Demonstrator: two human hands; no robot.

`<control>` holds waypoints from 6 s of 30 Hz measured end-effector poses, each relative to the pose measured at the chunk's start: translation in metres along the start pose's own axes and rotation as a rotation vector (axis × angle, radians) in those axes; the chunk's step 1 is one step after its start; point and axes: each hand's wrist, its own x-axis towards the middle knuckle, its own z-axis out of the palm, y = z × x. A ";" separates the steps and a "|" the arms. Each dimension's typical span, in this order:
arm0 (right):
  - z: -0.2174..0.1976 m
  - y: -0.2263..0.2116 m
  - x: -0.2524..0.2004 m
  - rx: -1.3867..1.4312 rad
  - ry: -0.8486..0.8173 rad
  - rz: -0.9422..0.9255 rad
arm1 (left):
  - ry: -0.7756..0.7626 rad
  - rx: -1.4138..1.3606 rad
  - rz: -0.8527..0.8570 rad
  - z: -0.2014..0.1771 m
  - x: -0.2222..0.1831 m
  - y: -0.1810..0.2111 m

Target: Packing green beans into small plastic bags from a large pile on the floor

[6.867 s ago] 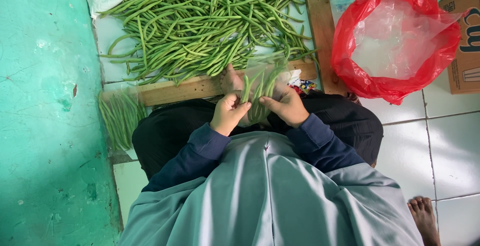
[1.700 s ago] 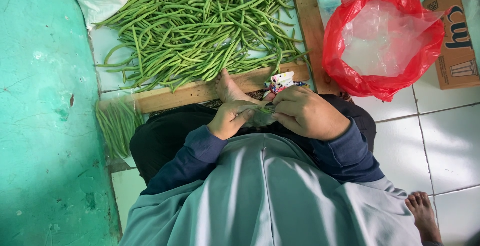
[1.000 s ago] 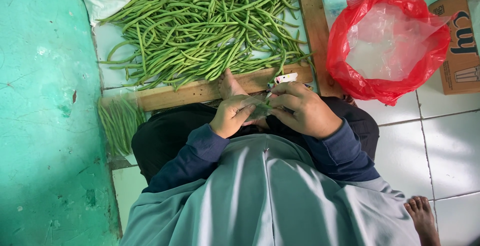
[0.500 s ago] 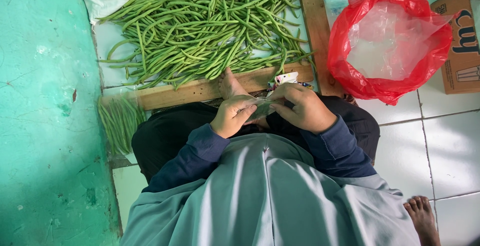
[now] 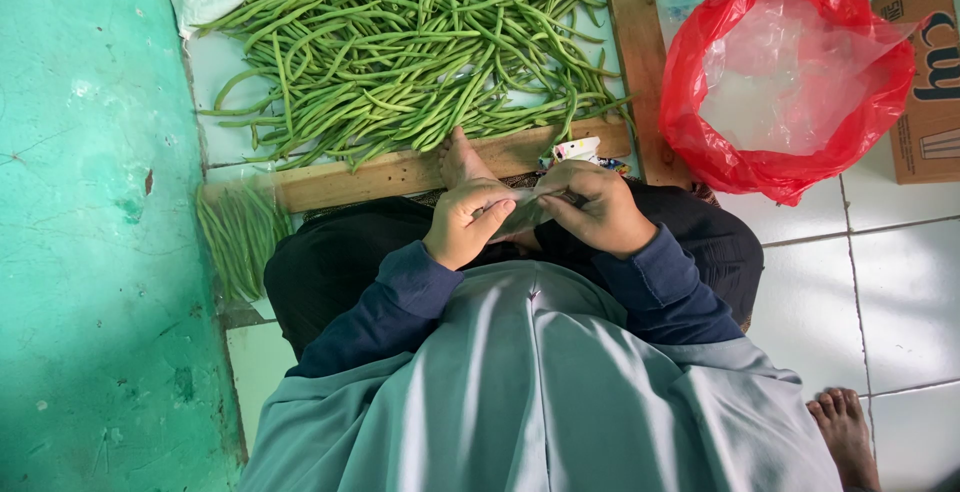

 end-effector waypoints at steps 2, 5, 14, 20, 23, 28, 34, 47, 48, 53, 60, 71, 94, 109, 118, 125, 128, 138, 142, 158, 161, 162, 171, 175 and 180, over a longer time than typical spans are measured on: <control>-0.001 0.009 -0.006 -0.001 -0.002 0.010 | 0.014 0.010 0.013 -0.001 -0.001 -0.008; 0.001 0.008 -0.006 0.000 -0.002 0.010 | 0.043 0.026 0.029 -0.001 0.001 -0.005; 0.016 -0.010 0.002 -0.026 -0.043 -0.002 | 0.032 0.065 0.077 -0.002 -0.001 0.007; 0.021 -0.019 0.009 0.006 -0.090 -0.036 | 0.004 0.035 0.142 -0.017 -0.008 0.021; 0.030 -0.026 0.013 -0.017 -0.142 -0.063 | 0.013 0.045 0.170 -0.026 -0.016 0.026; 0.041 -0.042 0.028 -0.040 -0.239 -0.099 | 0.066 0.013 0.207 -0.042 -0.029 0.018; 0.039 -0.039 0.037 0.004 -0.159 -0.161 | 0.090 0.102 0.183 -0.056 -0.050 -0.010; 0.068 -0.016 0.077 0.057 -0.080 -0.188 | 0.296 0.349 0.023 -0.146 -0.099 -0.047; 0.075 -0.016 0.084 0.068 -0.096 -0.200 | 0.329 0.356 0.029 -0.156 -0.102 -0.046; 0.136 -0.021 0.122 0.190 -0.112 -0.189 | 0.525 0.398 -0.029 -0.206 -0.131 -0.041; 0.228 -0.003 0.161 0.311 -0.059 -0.141 | 0.773 -0.106 -0.190 -0.251 -0.179 -0.063; 0.379 0.075 0.190 0.591 -0.061 0.382 | 1.362 -0.538 -0.270 -0.277 -0.219 -0.149; 0.571 0.254 0.122 -0.032 -0.603 0.437 | 1.772 -0.058 -0.695 -0.299 -0.282 -0.147; 0.547 0.240 0.145 0.147 -0.664 0.574 | 1.887 -0.389 -0.380 -0.297 -0.335 -0.200; 0.487 0.241 0.156 -0.239 -0.642 0.418 | 1.825 -0.595 -0.543 -0.275 -0.278 -0.155; 0.505 0.239 0.136 0.022 -0.723 0.661 | 1.751 -0.561 -0.560 -0.279 -0.265 -0.140; 0.501 0.229 0.131 -0.036 -0.681 0.485 | 1.758 -0.501 -0.567 -0.271 -0.284 -0.164; 0.351 0.192 0.071 -0.150 -0.499 0.302 | 1.350 0.154 -0.699 -0.250 -0.278 -0.118; 0.251 0.193 0.053 -0.346 -0.288 0.129 | 0.795 0.371 -0.438 -0.233 -0.217 -0.097; 0.100 0.215 -0.018 -0.607 -0.753 0.985 | -0.564 1.074 -0.383 -0.100 -0.119 -0.118; 0.099 0.209 -0.032 -0.622 -0.736 0.955 | -0.548 1.085 -0.397 -0.105 -0.119 -0.114; 0.099 0.208 -0.036 -0.632 -0.736 0.934 | -0.580 1.112 -0.440 -0.107 -0.116 -0.111; 0.109 0.173 -0.078 -0.695 -0.760 0.842 | -0.643 1.089 -0.654 -0.113 -0.096 -0.113; 0.104 0.170 -0.079 -0.697 -0.758 0.840 | -0.536 0.961 -0.510 -0.094 -0.078 -0.139; 0.100 0.171 -0.059 -0.743 -0.793 0.739 | -0.569 0.925 -0.434 -0.062 -0.043 -0.126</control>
